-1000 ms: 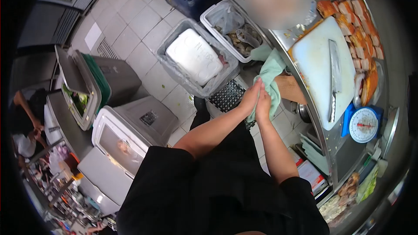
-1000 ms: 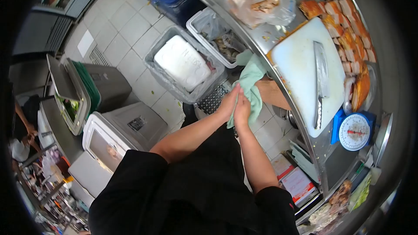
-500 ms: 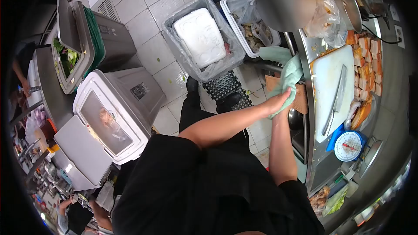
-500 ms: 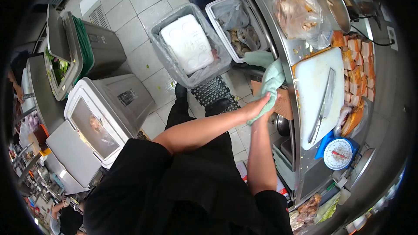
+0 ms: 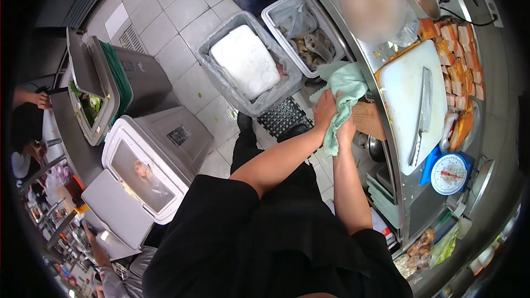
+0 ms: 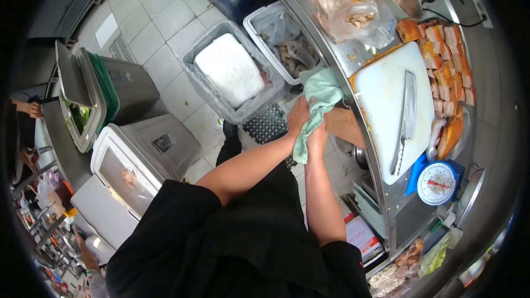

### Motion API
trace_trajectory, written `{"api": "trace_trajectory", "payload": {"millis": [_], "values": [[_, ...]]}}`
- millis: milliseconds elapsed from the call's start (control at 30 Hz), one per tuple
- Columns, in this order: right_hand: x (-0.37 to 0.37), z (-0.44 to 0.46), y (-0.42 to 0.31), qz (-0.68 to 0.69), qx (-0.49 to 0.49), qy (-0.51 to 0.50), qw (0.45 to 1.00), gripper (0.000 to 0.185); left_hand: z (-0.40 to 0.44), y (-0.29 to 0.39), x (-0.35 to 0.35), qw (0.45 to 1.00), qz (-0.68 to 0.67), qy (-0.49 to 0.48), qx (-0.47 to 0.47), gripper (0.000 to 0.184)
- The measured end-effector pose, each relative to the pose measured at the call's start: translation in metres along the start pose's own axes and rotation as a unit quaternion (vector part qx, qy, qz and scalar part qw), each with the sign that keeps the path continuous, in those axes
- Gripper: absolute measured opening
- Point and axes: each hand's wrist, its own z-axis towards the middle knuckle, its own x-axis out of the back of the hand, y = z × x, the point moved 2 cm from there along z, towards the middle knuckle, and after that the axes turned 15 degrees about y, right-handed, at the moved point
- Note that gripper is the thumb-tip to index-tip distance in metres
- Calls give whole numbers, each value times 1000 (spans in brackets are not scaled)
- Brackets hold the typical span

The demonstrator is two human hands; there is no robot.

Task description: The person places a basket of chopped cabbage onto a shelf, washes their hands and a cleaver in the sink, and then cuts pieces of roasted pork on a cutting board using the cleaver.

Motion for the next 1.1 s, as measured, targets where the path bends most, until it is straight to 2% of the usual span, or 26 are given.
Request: {"api": "trace_trajectory", "payload": {"millis": [67, 100, 133, 200, 233, 300, 333, 400, 433, 500, 567, 600, 633, 667, 700, 733, 767, 800, 867, 967, 1067, 1100], "values": [[14, 16, 6, -56, 53, 17, 997, 50, -18, 8, 0, 976, 109, 113, -148, 54], [19, 18, 6, -51, 91, 17, 994, 48, -22, 8, 1, 966, 166, 83, -180, 55], [27, 27, 11, -47, 91, 21, 994, 48, -28, 14, 11, 965, 166, 81, -185, 55], [39, 47, 26, -17, 178, 42, 983, 45, -40, 19, 21, 903, 360, -135, -193, 51], [41, 50, 38, -15, 178, 45, 983, 45, -40, 20, 22, 901, 361, -137, -196, 51], [41, 49, 54, -47, 188, 30, 981, 41, -41, 21, 20, 846, 386, -317, -185, 43], [41, 49, 54, -45, 188, 32, 981, 41, -40, 27, 19, 845, 387, -317, -188, 43], [38, 49, 54, 5, 64, -83, 995, 34, -39, 40, 19, 763, 483, -370, -219, 37], [41, 48, 46, 6, 64, -82, 995, 34, -39, 48, 20, 762, 484, -370, -220, 37], [54, 47, 28, 46, 35, -31, 998, 28, -43, 59, 20, 716, 482, -415, -288, 40], [60, 49, 14, 69, 23, -5, 997, 24, -46, 43, 7, 723, 447, -446, -279, 41], [60, 50, 11, 149, -31, -26, 988, 25, -49, 41, 5, 730, 410, -476, -268, 43], [61, 48, 10, 227, -86, -48, 969, 27, -58, 57, 16, 711, 387, -516, -280, 42], [62, 44, 10, 302, -141, -70, 940, 28, -55, 36, -1, 711, 388, -516, -279, 42], [60, 33, 13, 293, -197, -67, 933, 32, -51, -1, -32, 675, 398, -544, -302, 45], [58, 19, 7, 293, -197, -68, 933, 32, -49, -20, -52, 637, 406, -570, -324, 49], [58, 5, -10, 105, -5, -106, 989, 33, -40, 3, -49, 517, 408, -657, -367, 44], [58, -5, -22, -92, 188, -136, 968, 35, -34, 8, -55, 511, 398, -662, -377, 44], [59, -1, -33, -115, 228, -132, 958, 33, -20, 13, -68, 573, 356, -633, -379, 44], [64, 6, -40, -121, 320, -86, 936, 27, -4, 17, -75, 634, 294, -602, -385, 43], [75, 27, -29, -111, 361, -68, 924, 28, -1, 35, -68, 667, 261, -580, -389, 42], [80, 38, -16, -116, 380, -32, 917, 30, -4, 49, -57, 667, 261, -580, -388, 42]]}}
